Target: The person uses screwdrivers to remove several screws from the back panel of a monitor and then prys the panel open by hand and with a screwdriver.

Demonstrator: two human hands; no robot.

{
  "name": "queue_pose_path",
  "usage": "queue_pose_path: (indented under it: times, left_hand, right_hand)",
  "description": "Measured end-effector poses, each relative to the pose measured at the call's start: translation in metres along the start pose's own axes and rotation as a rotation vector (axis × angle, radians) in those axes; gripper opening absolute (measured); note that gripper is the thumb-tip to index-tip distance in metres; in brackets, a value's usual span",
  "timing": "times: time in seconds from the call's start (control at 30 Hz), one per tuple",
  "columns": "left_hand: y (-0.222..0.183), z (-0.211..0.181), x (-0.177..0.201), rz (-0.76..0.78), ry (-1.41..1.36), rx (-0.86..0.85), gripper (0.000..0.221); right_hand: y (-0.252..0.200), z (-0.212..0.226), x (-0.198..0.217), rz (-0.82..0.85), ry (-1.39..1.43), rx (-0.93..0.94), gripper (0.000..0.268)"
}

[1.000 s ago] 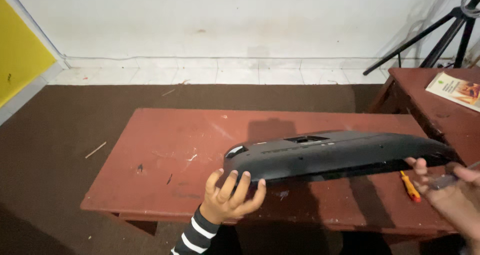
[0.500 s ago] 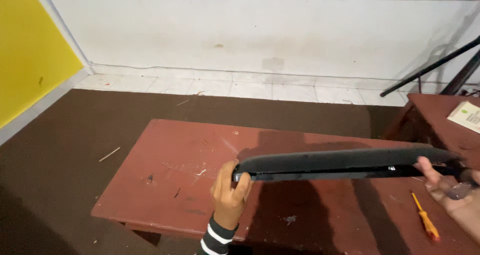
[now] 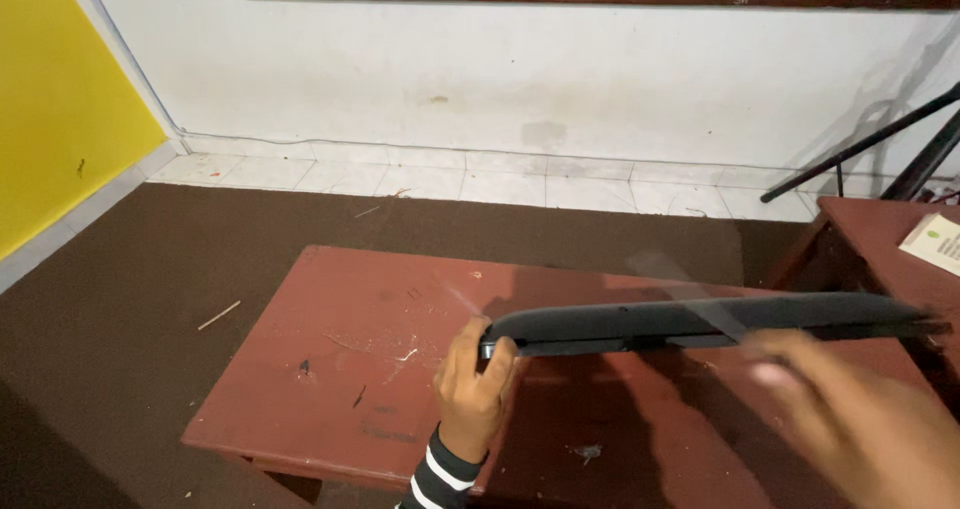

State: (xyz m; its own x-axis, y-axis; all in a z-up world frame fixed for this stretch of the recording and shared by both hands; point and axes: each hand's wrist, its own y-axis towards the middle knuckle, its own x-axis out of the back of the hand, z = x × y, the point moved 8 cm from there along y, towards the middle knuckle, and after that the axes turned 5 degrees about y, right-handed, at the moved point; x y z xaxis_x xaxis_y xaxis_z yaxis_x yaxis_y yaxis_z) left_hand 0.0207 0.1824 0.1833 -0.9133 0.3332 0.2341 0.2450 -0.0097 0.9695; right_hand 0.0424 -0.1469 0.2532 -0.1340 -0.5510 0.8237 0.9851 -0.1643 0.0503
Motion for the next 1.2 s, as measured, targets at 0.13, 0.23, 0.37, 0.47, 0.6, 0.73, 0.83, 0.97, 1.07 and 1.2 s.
queue_pose_path:
  times: [0.13, 0.23, 0.37, 0.47, 0.6, 0.73, 0.83, 0.97, 1.07, 1.2]
  left_hand:
    - [0.004, 0.000, 0.001, 0.032, -0.021, 0.009, 0.005]
    - [0.008, -0.002, 0.002, 0.039, -0.018, 0.003, 0.004]
    - [0.014, -0.004, 0.005, 0.022, -0.028, -0.002, 0.011]
    - [0.017, -0.005, 0.007, 0.009, -0.010, -0.013, 0.005]
    - [0.017, -0.004, 0.006, -0.006, -0.008, -0.011, 0.004]
    - [0.015, -0.003, 0.004, 0.022, -0.012, 0.007, 0.005]
    - [0.016, -0.002, 0.004, 0.050, -0.029, 0.003, 0.008]
    - [0.021, -0.003, 0.006, 0.035, -0.023, -0.011, 0.011]
    - [0.020, -0.002, 0.005, 0.017, -0.020, -0.010, 0.011]
    - [0.008, 0.005, -0.007, 0.076, -0.059, 0.026, 0.012]
  right_hand:
    - [-0.014, 0.085, -0.018, -0.268, -0.920, 0.657, 0.039]
    - [-0.032, 0.111, -0.016, -0.429, -0.926, 0.992, 0.038]
    - [-0.037, 0.124, -0.004, -0.526, -1.069, 1.029, 0.036]
    - [-0.037, 0.123, -0.002, -0.536, -1.051, 1.033, 0.034]
    - [-0.039, 0.129, -0.006, -0.443, -1.153, 1.036, 0.037]
    - [-0.062, 0.167, -0.008, -0.547, -1.110, 1.241, 0.011]
    - [-0.068, 0.181, -0.007, -0.623, -1.086, 1.357, 0.017]
    - [-0.056, 0.173, -0.020, -0.507, -1.115, 1.448, 0.014]
    - [-0.057, 0.175, -0.032, -0.457, -1.184, 1.493, 0.019]
    - [-0.069, 0.192, -0.058, -0.382, -1.286, 1.550, 0.027]
